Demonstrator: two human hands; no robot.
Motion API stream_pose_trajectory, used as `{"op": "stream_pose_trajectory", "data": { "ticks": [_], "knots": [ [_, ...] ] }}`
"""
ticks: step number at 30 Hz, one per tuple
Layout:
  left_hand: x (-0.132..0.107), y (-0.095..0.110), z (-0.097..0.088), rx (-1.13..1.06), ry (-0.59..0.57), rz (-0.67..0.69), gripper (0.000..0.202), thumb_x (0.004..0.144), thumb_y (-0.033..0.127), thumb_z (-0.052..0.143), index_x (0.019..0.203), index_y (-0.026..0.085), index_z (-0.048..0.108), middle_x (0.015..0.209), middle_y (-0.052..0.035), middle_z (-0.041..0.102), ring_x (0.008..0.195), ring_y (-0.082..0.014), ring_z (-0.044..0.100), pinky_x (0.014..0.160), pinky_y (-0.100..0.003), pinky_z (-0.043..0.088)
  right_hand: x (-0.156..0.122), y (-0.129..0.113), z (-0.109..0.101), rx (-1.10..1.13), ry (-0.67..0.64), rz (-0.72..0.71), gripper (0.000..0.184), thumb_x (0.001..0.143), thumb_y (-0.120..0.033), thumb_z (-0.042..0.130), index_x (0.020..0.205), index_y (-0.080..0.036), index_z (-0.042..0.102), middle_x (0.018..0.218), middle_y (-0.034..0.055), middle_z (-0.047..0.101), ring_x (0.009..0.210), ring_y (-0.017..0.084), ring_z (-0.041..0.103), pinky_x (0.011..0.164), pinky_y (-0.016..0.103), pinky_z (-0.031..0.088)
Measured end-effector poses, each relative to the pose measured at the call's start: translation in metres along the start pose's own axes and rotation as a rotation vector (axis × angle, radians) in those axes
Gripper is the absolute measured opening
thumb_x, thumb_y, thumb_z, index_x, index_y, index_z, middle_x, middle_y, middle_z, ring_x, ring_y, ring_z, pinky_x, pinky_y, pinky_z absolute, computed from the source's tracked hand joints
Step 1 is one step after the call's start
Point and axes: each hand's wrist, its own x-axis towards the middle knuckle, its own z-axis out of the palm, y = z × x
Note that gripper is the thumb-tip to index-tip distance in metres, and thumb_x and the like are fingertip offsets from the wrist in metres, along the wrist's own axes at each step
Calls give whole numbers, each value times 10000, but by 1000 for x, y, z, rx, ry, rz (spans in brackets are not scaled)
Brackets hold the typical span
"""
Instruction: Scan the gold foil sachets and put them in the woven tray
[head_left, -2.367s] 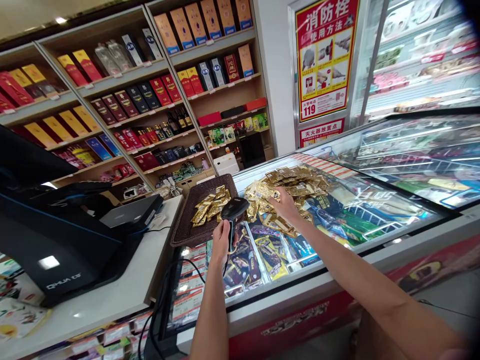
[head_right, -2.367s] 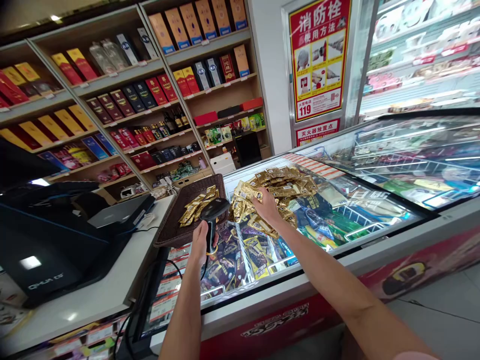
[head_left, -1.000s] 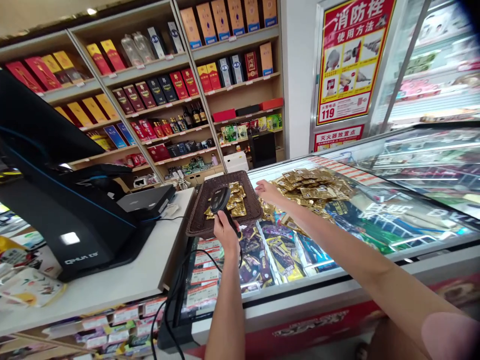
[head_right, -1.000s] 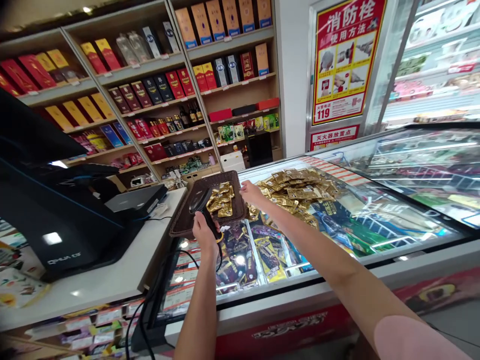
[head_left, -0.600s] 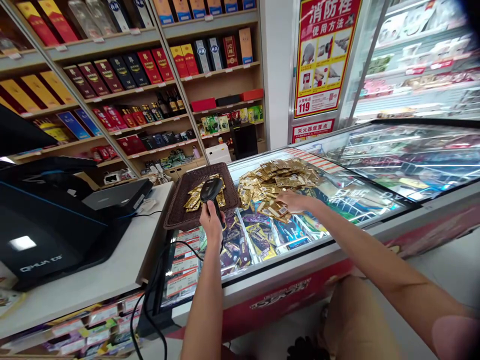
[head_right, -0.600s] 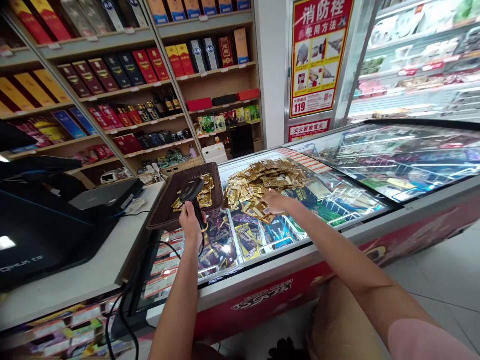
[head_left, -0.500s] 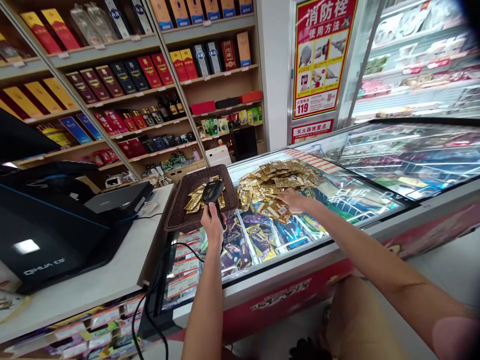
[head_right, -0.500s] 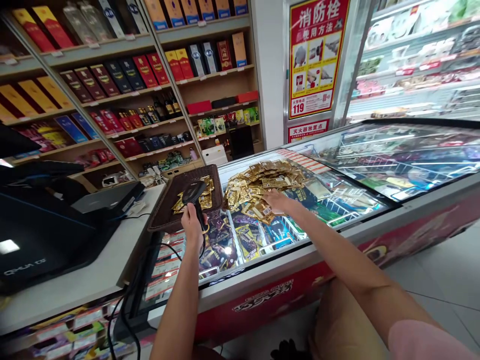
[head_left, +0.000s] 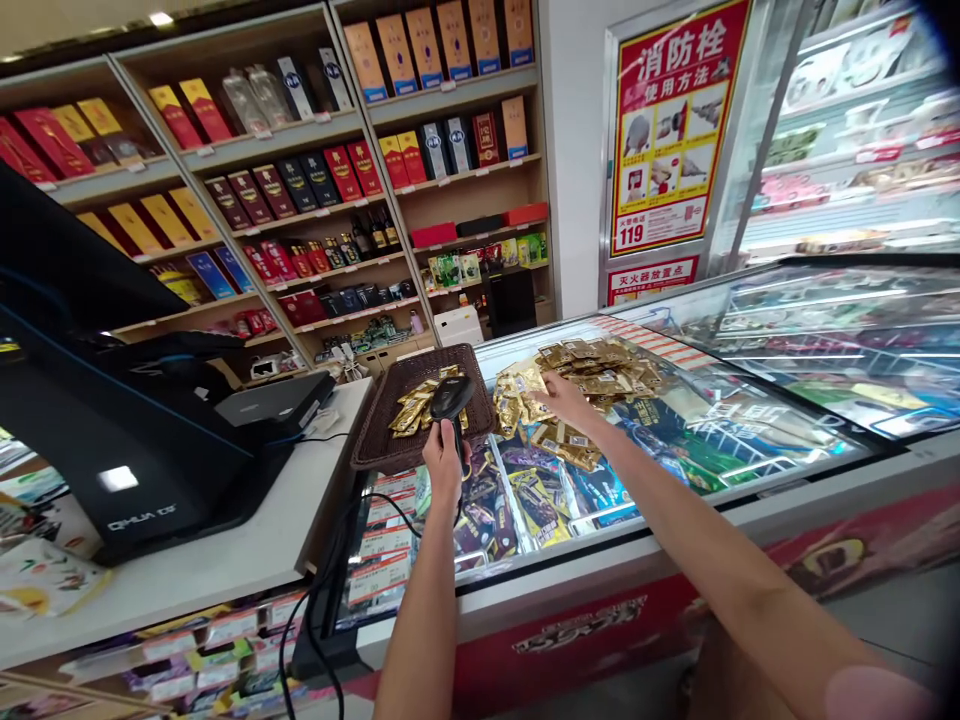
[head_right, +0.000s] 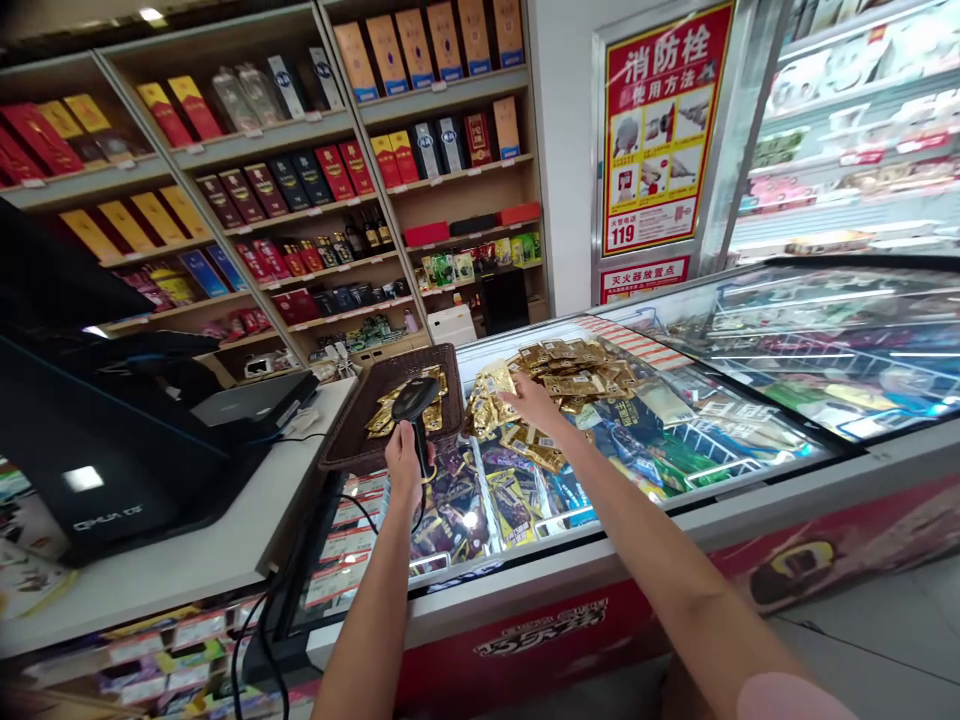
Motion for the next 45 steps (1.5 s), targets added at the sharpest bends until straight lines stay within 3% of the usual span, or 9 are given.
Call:
{"op": "stream_pose_trajectory", "data": {
  "ticks": [4, 6, 11, 16, 30, 35, 38, 42, 45],
  "knots": [
    [-1, 4, -1, -92, -123, -113, 536, 833, 726, 484, 768, 194, 497, 543, 45, 515, 370, -84, 442, 344, -206, 292, -1, 13, 19, 114, 36, 40, 492, 958, -438, 455, 1390, -204, 496, 1135, 106, 689, 859, 197, 666, 714, 273, 507],
    [-4, 7, -1, -83, -209, -175, 557, 823, 742, 478, 759, 189, 501, 521, 45, 507, 363, -84, 437, 345, -204, 289, -2, 20, 20, 186, 41, 52, 530, 953, -450, 456, 1427, -214, 477, 1232, 106, 664, 812, 187, 669, 682, 274, 516],
    [-10, 14, 1, 8, -396, -202, 516, 824, 702, 523, 726, 196, 484, 486, 48, 489, 365, -84, 433, 360, -201, 309, -2, 24, 13, 239, 201, 31, 465, 902, -485, 516, 1214, -168, 649, 1147, 109, 698, 813, 211, 663, 733, 325, 526],
    [-13, 19, 4, 49, -422, -195, 513, 823, 701, 521, 718, 202, 468, 467, 53, 482, 357, -74, 410, 374, -195, 296, -5, 22, 7, 266, 283, 55, 479, 910, -524, 472, 1170, -177, 675, 996, 97, 729, 874, 240, 666, 776, 341, 512],
    [-10, 11, 1, 93, -453, -182, 533, 826, 719, 493, 732, 195, 513, 447, 39, 494, 357, -84, 408, 384, -209, 269, -3, 22, 8, 259, 338, 29, 446, 896, -501, 485, 1120, -174, 689, 1091, 109, 716, 948, 246, 670, 801, 336, 513],
    [-10, 11, 3, 24, -322, -126, 517, 810, 713, 525, 727, 204, 498, 487, 52, 487, 374, -86, 430, 385, -211, 293, -7, 22, 19, 405, 232, 132, 516, 884, -545, 510, 1234, -184, 627, 1094, 97, 707, 717, 207, 686, 641, 325, 549],
    [-5, 13, -1, 48, -81, -29, 499, 843, 700, 489, 738, 212, 489, 489, 61, 478, 377, -93, 438, 389, -219, 313, -10, 11, 28, 551, 148, 151, 534, 900, -505, 522, 1328, -189, 565, 1034, 77, 708, 731, 204, 697, 637, 326, 579],
    [2, 20, -12, 94, 283, 47, 481, 887, 679, 423, 731, 224, 442, 475, 67, 469, 379, -99, 439, 421, -233, 359, 1, -24, 46, 579, -16, 123, 489, 896, -430, 579, 1325, -195, 586, 957, 67, 701, 777, 206, 708, 667, 315, 592],
    [5, 25, -19, 4, 428, 24, 486, 897, 690, 374, 759, 226, 417, 490, 71, 477, 379, -102, 447, 418, -236, 367, 20, -61, 73, 540, -154, 80, 384, 870, -357, 642, 1213, -186, 654, 1018, 83, 703, 730, 182, 694, 640, 292, 580]
  ]
}}
